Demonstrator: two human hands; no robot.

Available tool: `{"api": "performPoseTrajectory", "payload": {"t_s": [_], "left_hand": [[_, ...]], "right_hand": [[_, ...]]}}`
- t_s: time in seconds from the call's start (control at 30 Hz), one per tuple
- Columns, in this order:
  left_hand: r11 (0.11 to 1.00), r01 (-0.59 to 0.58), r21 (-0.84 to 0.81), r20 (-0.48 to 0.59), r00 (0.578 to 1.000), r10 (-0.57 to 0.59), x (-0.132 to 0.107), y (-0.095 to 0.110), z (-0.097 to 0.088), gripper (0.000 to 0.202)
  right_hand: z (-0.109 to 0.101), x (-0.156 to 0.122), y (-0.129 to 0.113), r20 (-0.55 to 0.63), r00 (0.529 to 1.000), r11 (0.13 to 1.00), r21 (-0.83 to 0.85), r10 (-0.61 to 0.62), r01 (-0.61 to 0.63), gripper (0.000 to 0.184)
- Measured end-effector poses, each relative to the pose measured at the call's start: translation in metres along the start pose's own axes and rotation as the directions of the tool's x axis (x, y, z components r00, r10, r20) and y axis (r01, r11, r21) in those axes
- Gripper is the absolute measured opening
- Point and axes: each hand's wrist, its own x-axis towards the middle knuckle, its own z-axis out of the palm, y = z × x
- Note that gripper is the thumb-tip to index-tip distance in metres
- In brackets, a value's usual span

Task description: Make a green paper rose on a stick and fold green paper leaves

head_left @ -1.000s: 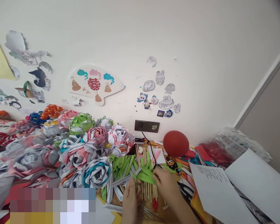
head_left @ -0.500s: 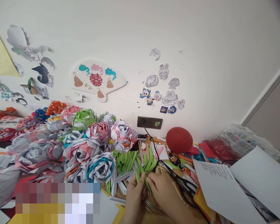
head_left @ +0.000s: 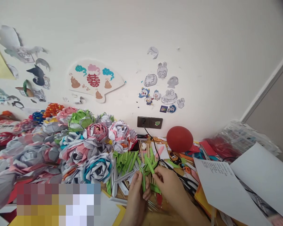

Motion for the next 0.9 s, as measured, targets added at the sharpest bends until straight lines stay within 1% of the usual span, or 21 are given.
{"api": "performPoseTrajectory", "payload": {"t_s": [0.2,0.37,0.5,0.77,0.9], "left_hand": [[0.999,-0.019,0.048,0.028,0.999,0.018,-0.005,0.001,0.004,0.043],[0.991,-0.026,0.13,0.056,0.998,0.018,-0.004,-0.005,0.003,0.042],[0.98,-0.053,0.193,0.069,0.997,0.04,-0.004,-0.008,0.002,0.042],[0.953,-0.093,0.287,0.054,0.995,0.081,-0.003,-0.009,-0.002,0.042],[0.944,-0.097,0.315,0.029,0.995,0.093,-0.003,-0.01,-0.003,0.043]], "right_hand": [[-0.003,-0.001,-0.002,-0.01,1.0,0.992,0.125,0.005,-0.004,0.012],[-0.001,-0.003,-0.003,-0.033,0.999,0.984,0.176,-0.006,0.012,0.009],[0.001,-0.002,-0.003,-0.032,0.999,0.982,0.191,0.004,0.002,0.009],[0.0,-0.001,-0.001,-0.021,0.999,0.97,0.242,0.024,-0.019,0.01],[0.0,-0.001,-0.002,-0.023,0.999,0.973,0.231,0.026,-0.02,0.011]]}}
